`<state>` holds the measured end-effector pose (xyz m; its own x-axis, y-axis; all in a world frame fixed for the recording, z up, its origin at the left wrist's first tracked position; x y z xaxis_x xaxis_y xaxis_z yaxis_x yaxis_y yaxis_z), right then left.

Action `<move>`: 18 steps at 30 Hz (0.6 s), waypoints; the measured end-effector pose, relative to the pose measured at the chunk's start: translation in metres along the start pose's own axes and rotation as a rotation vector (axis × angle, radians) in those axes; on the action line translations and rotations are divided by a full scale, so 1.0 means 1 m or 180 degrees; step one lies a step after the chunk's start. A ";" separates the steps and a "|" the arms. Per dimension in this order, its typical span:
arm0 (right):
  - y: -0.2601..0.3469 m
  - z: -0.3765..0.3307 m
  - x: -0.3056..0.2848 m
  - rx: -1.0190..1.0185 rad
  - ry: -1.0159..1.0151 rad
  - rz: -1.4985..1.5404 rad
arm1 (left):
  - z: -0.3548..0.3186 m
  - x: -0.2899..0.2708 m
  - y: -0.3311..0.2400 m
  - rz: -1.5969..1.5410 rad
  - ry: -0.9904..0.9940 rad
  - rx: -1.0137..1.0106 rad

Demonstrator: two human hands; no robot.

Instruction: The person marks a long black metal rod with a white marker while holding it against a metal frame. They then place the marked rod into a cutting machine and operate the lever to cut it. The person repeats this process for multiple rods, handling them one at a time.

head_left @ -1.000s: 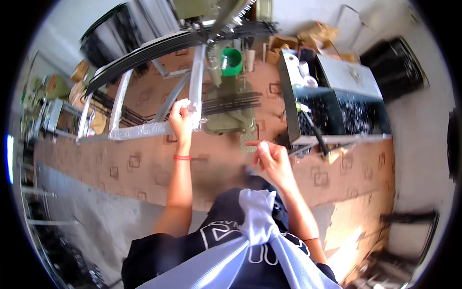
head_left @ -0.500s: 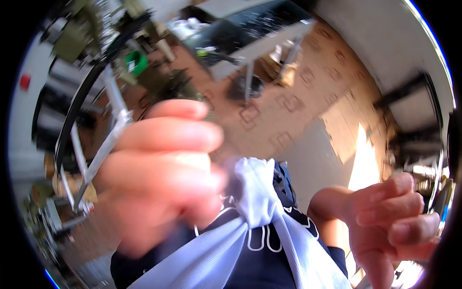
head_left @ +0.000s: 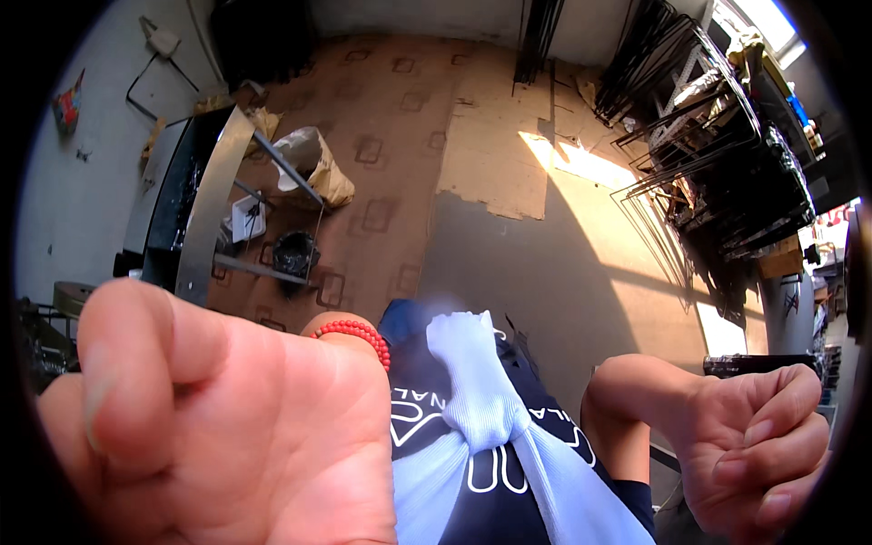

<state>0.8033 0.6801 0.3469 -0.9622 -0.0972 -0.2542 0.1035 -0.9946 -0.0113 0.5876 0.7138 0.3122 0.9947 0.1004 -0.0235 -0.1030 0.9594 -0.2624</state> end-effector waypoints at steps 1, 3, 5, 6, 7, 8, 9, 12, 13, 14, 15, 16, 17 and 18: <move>-0.007 -0.002 -0.018 -0.0020 0.0087 -0.0012 | 0.007 0.017 0.010 -0.0120 0.0030 0.0053; -0.025 0.007 -0.041 0.0112 0.0604 0.0307 | 0.019 0.053 0.041 -0.0481 0.0064 0.0093; -0.037 -0.002 -0.071 0.0163 -0.0078 -0.0240 | 0.033 0.084 0.066 -0.0762 0.0072 0.0123; -0.044 -0.011 -0.084 0.0241 -0.0430 -0.0456 | 0.038 0.094 0.077 -0.0879 0.0068 0.0101; -0.053 -0.018 -0.105 0.0200 -0.0753 -0.0659 | 0.045 0.104 0.090 -0.0980 0.0055 0.0086; -0.058 -0.032 -0.129 0.0164 -0.1041 -0.1096 | 0.046 0.123 0.115 -0.1330 0.0064 0.0030; -0.070 -0.035 -0.156 0.0027 -0.1313 -0.1344 | 0.058 0.137 0.138 -0.1492 -0.0002 -0.0086; -0.135 -0.094 -0.231 0.0509 -0.1761 -0.1519 | 0.054 0.239 0.240 -0.2097 0.0238 -0.1224; -0.167 -0.134 -0.255 0.0808 -0.2277 -0.1151 | 0.041 0.281 0.280 -0.2269 0.0312 -0.1697; -0.199 -0.161 -0.268 0.1286 -0.2248 -0.1046 | 0.028 0.337 0.305 -0.2468 0.0871 -0.2127; -0.231 -0.189 -0.282 0.1426 -0.2562 -0.0325 | 0.008 0.395 0.326 -0.2959 0.1390 -0.2579; -0.269 -0.213 -0.286 0.1641 -0.3127 0.0440 | -0.007 0.438 0.346 -0.3566 0.1646 -0.3174; -0.311 -0.218 -0.294 0.1714 -0.3463 0.0980 | -0.008 0.482 0.369 -0.4321 0.1812 -0.3466; -0.340 -0.237 -0.292 0.1738 -0.3743 0.1624 | -0.025 0.512 0.380 -0.4927 0.1860 -0.3766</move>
<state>1.1084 1.0556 0.1952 -0.5213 -0.1524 0.8397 0.6549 -0.7023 0.2791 1.0573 1.1235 0.1768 0.1360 -0.7799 0.6110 0.4736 -0.4905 -0.7315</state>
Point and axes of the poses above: each hand's wrist, its own z-axis towards the middle knuckle, its own x-axis out of the palm, y = z × x, the point moved 10 cm from there along z, towards the middle knuckle, and after that the axes turned 13 degrees about -x, right-handed, at the moved point
